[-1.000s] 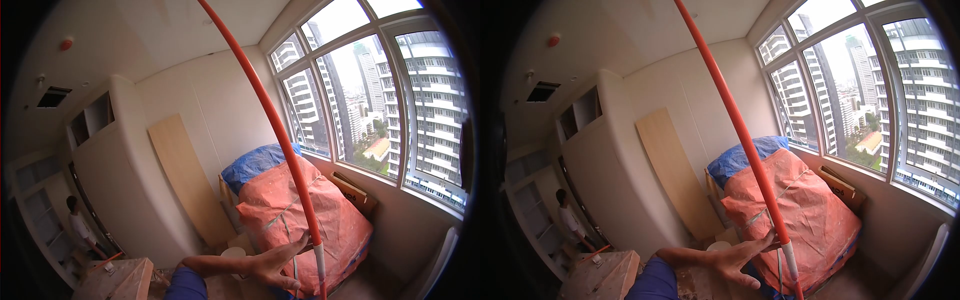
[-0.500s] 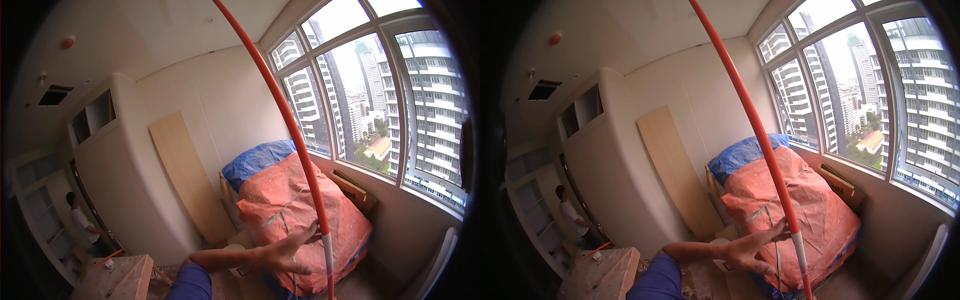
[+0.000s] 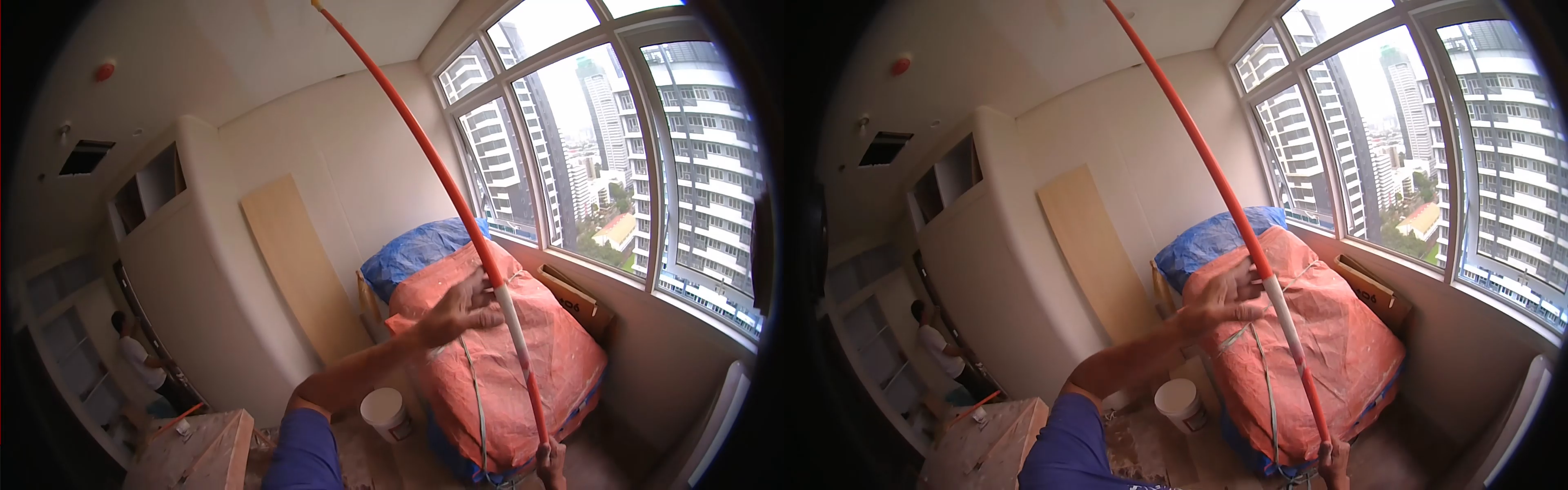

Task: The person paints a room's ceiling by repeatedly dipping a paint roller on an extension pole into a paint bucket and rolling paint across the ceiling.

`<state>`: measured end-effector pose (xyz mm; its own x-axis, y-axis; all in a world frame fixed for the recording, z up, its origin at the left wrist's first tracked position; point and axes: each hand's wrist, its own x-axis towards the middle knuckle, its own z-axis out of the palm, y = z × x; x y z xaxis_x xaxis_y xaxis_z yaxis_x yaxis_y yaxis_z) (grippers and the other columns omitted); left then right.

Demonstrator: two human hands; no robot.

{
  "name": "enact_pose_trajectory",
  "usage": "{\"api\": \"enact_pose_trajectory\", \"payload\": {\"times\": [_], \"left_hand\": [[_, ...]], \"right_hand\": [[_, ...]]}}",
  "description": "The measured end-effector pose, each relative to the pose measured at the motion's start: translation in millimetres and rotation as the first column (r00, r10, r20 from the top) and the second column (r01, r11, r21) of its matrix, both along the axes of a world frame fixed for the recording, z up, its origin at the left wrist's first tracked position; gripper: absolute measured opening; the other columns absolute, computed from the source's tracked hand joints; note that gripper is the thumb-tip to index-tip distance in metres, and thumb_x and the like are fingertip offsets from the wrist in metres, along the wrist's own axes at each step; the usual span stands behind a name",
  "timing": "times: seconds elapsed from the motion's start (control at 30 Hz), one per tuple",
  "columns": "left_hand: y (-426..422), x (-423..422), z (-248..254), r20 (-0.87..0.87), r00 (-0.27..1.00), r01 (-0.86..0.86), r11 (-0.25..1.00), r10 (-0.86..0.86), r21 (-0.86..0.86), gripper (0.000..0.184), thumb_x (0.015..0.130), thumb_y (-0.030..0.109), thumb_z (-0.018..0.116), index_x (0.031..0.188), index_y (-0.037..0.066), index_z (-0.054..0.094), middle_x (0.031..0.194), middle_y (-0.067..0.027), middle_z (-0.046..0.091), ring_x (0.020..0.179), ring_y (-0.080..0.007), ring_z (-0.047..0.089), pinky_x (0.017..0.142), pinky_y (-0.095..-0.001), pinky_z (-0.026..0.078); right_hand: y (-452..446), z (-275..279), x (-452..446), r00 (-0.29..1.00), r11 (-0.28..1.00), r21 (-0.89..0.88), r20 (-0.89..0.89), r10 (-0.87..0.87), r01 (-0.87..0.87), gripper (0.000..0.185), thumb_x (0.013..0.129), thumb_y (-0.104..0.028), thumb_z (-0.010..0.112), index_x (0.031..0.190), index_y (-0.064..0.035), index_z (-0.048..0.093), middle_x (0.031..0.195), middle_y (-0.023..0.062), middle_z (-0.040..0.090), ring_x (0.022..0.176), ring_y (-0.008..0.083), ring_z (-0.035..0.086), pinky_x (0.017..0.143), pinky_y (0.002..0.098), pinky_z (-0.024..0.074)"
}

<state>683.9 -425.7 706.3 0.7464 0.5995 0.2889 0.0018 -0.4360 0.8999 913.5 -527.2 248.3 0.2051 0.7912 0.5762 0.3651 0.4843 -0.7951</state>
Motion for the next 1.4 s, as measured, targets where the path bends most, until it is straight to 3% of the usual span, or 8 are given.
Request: {"api": "enact_pose_trajectory", "payload": {"times": [0.13,0.23,0.6,0.87,0.97,1.07,1.17,1.4], "left_hand": [[51.4,-10.7,18.6,0.075,0.994,-0.088,0.984,0.077,0.153,0.059,0.084,0.024,0.07,0.133,0.0,0.05,0.124,-0.0073,0.059,0.12,-0.0188,0.053,0.11,-0.0329,0.037],[63.2,-19.3,41.4,0.114,0.978,-0.182,0.98,0.173,0.077,0.049,0.088,0.028,0.064,0.128,0.001,0.054,0.118,-0.0063,0.062,0.115,-0.016,0.057,0.109,-0.0341,0.039],[110.9,-43.5,96.4,0.363,0.836,-0.392,0.911,0.411,-0.13,0.035,0.091,0.035,0.061,0.11,0.006,0.06,0.114,-0.0145,0.068,0.112,-0.0252,0.065,0.105,-0.0411,0.044],[79.3,-39.5,54.6,0.256,0.929,-0.269,0.963,0.267,-0.027,0.037,0.092,0.034,0.06,0.117,0.006,0.056,0.115,-0.0078,0.064,0.111,-0.0201,0.062,0.106,-0.0381,0.044],[56.6,-34.8,27.3,0.166,0.972,-0.17,0.985,0.163,0.028,0.054,0.087,0.029,0.063,0.132,0.004,0.047,0.124,-0.0081,0.055,0.122,-0.019,0.053,0.109,-0.038,0.039],[19.2,-30.5,8.7,0.08,0.993,-0.096,0.99,0.088,0.106,0.074,0.083,0.031,0.068,0.144,0.001,0.038,0.129,-0.0085,0.05,0.124,-0.0205,0.051,0.11,-0.0366,0.038],[-12.2,-25.9,-8.2,0.038,0.998,0.054,0.998,-0.053,-0.019,0.103,0.078,0.035,0.075,0.155,-0.001,0.017,0.137,-0.0098,0.044,0.129,-0.0216,0.048,0.111,-0.0363,0.035],[-61.3,-30.0,-42.4,-0.114,0.973,0.213,0.97,-0.2,0.114,0.13,0.084,0.043,0.078,0.15,-0.012,-0.021,0.161,-0.0316,0.012,0.15,-0.037,0.023,0.123,-0.0445,0.018]], "right_hand": [[25.8,27.1,-3.5,0.999,1.0,-0.002,0.039,-0.01,0.01,0.047,0.104,-0.041,0.043,0.081,-0.0027,0.058,0.055,0.0164,0.052,0.049,0.0372,0.056,0.048,0.047,0.0368],[29.1,80.4,-23.3,0.998,0.998,0.026,0.006,-0.061,0.061,0.054,0.103,-0.048,0.044,0.078,-0.0017,0.057,0.052,0.0089,0.05,0.047,0.0237,0.056,0.047,0.0397,0.0379],[44.8,173.2,-59.5,0.998,0.987,-0.156,-0.057,0.029,-0.037,0.045,0.105,-0.04,0.047,0.085,-0.0013,0.058,0.061,0.0059,0.053,0.055,0.0176,0.054,0.052,0.0364,0.0407],[44.9,95.0,-58.4,1.0,0.999,-0.041,-0.012,-0.028,0.028,0.033,0.102,-0.029,0.051,0.084,-0.0021,0.058,0.063,0.0202,0.054,0.054,0.0386,0.056,0.05,0.0469,0.0393],[46.9,16.7,-52.5,0.995,0.996,-0.003,0.047,-0.091,0.091,0.04,0.103,-0.036,0.049,0.082,-0.0024,0.058,0.059,0.0152,0.054,0.052,0.0311,0.056,0.05,0.0438,0.0394],[33.1,-27.6,-45.5,0.987,0.987,0.11,0.097,-0.127,0.116,0.036,0.102,-0.036,0.049,0.086,-0.0045,0.058,0.064,0.0218,0.056,0.058,0.0444,0.057,0.052,0.0514,0.039],[9.3,-45.9,-46.8,0.982,0.969,0.164,0.008,-0.188,0.184,0.06,0.104,-0.054,0.038,0.082,-0.0018,0.057,0.054,0.0103,0.047,0.046,0.0242,0.049,0.045,0.041,0.035],[-53.2,-45.2,-36.6,0.997,0.997,-0.026,-0.01,-0.071,0.07,0.068,0.102,-0.062,0.033,0.087,-0.0027,0.062,0.06,0.0092,0.051,0.05,0.0233,0.05,0.047,0.0392,0.0382]]}}
